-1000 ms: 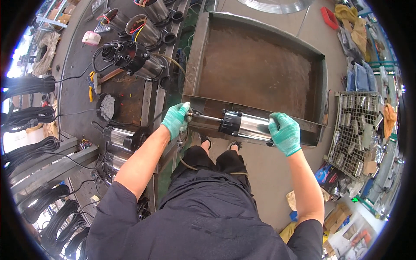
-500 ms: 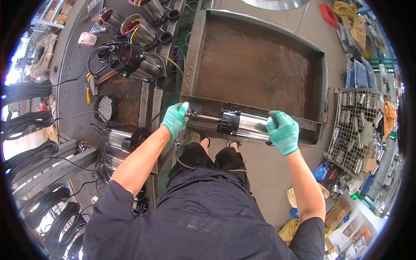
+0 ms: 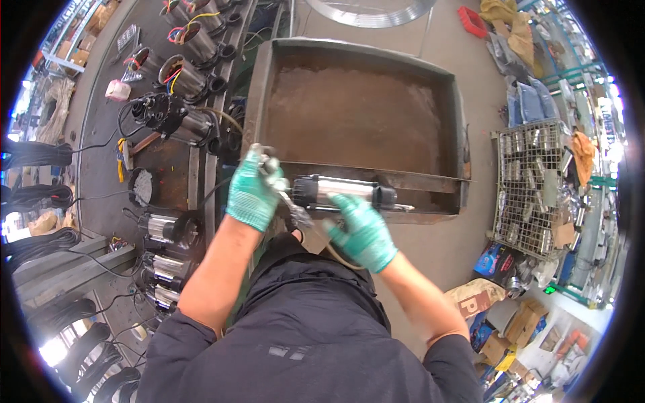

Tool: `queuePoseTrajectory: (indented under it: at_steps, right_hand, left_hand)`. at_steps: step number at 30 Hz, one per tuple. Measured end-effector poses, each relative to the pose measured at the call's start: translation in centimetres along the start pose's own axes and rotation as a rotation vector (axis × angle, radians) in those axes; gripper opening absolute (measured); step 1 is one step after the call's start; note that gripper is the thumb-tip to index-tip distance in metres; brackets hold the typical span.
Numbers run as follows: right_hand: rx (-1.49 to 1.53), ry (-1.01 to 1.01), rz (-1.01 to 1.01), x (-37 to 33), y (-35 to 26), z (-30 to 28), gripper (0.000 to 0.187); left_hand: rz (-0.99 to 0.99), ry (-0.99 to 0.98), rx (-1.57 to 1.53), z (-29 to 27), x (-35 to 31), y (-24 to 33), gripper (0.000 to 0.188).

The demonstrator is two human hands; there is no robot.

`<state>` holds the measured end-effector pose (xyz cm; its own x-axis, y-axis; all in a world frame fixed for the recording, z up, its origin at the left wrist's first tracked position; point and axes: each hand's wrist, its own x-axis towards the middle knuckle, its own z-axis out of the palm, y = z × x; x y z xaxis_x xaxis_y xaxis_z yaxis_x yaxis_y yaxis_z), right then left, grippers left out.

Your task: The person submerges an electronic pump into a tank of water, rotates it to different sides, and lifts it back out to place it with others on a workbench.

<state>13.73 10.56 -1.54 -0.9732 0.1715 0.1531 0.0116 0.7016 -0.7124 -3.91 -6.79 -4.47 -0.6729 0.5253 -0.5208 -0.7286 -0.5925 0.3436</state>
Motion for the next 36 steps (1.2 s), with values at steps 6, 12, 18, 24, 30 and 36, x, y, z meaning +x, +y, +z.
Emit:
queuePoseTrajectory:
  at_steps: [6,12,18,24,30,36]
  right_hand:
    - [0.193,-0.14,0.573,-6.3,4.9,-5.1,0.037]
    - [-0.074,0.213,0.917,-17.7,18.0,-15.0,0.021]
    - [-0.21,0.26,0.986,-20.2,30.0,-13.0,0.027]
    - [-0.167,0.452,0.997,-20.5,32.3,-11.9,0.037]
    - [-0.212,0.351,0.661,-12.0,20.5,-11.7,0.026]
    - [-0.12,-0.177,0.24,0.6,5.6,-5.3,0.032]
  left_hand:
    - [0.202,-0.235,0.858,7.4,-2.4,-9.6,0.036]
    - [0.352,0.033,1.06,-0.3,-2.9,-4.9,0.031]
    - [0.357,0.349,1.159,-8.9,-5.5,-2.3,0.025]
    - [0.478,0.599,1.807,-9.9,-8.6,-1.0,0.027]
    - [0.596,0.622,2.174,-13.8,-4.8,3.2,0.039]
    - [0.176,0.396,2.591,-12.2,-0.3,6.2,0.043]
